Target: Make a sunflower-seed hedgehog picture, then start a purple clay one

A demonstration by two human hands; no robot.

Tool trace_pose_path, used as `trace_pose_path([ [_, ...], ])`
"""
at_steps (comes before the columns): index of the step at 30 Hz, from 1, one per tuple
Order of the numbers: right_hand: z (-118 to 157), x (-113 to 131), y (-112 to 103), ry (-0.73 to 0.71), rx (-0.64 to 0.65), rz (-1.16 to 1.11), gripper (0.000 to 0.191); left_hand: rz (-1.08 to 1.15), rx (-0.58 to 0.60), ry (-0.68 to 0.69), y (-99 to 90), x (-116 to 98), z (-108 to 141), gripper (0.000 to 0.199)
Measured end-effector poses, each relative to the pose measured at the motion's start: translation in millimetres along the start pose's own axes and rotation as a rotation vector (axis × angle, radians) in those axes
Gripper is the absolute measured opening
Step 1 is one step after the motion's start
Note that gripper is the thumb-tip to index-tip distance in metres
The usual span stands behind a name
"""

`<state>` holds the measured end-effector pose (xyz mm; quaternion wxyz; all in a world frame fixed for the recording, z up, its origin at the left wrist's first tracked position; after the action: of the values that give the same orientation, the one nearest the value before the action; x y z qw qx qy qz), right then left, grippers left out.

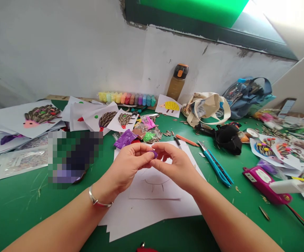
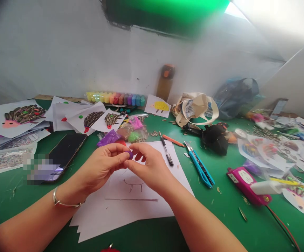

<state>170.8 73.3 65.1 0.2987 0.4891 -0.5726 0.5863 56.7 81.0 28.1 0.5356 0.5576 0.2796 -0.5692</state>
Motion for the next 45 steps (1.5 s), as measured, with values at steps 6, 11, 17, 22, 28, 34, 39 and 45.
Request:
trace_pose_path([
  [6, -1.1, -18.9, 8.3, 0.18, 0.085, -0.283, 0.025, -0.065, -0.032, 0.013, -2.6, -1.9, -0.2, 0.023],
  [11, -3.5, -27.4, 1.9, 0.203, 0.036, -0.354, 0.018, 0.008, -0.028, -0.039, -1.7, -0.2, -0.2, 0.037],
  [17, -4.8, -28.5, 0.5, 0.226, 0.031, -0.364, 0.017, -0.108, -0.02, -0.073, -5.2, 3.4, -1.2, 0.039],
  [22, -4.1, -28.7, -2.5, 0.243, 0.004, -0.378, 0.015, -0.209, 0.011, -0.058, -3.6, 2.7, -0.7, 0.028],
  [28, -4.7, -26.7, 5.5, 0.225, 0.089, -0.415, 0.023, -0.305, -0.005, -0.007, -3.2, -5.6, -0.3, 0.026],
  [34, -3.2, -35.1, 6.8, 0.272, 0.061, -0.427, 0.025, -0.319, 0.033, 0.012, -0.6, -5.1, -0.2, 0.026],
  [39, -3.2, -35.5, 4.3, 0.284, 0.039, -0.407, 0.024, -0.303, 0.045, -0.02, -0.3, -1.4, -0.5, 0.033],
  [45, -2.2, -32.3, 0.6, 0.28, 0.062, -0.22, 0.031, -0.321, -0.006, 0.006, -6.2, -3.8, -3.1, 0.023],
])
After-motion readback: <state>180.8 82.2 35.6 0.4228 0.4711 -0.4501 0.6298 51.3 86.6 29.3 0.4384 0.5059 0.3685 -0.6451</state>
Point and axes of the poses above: each hand's wrist, its own z-axis away from the middle knuckle, its own y-axis out of the palm, x = y × z, the point moved 10 cm from there along -z, towards the middle knuckle, and after that the axes turned 1 degree about -z, right-handed, at the moved point
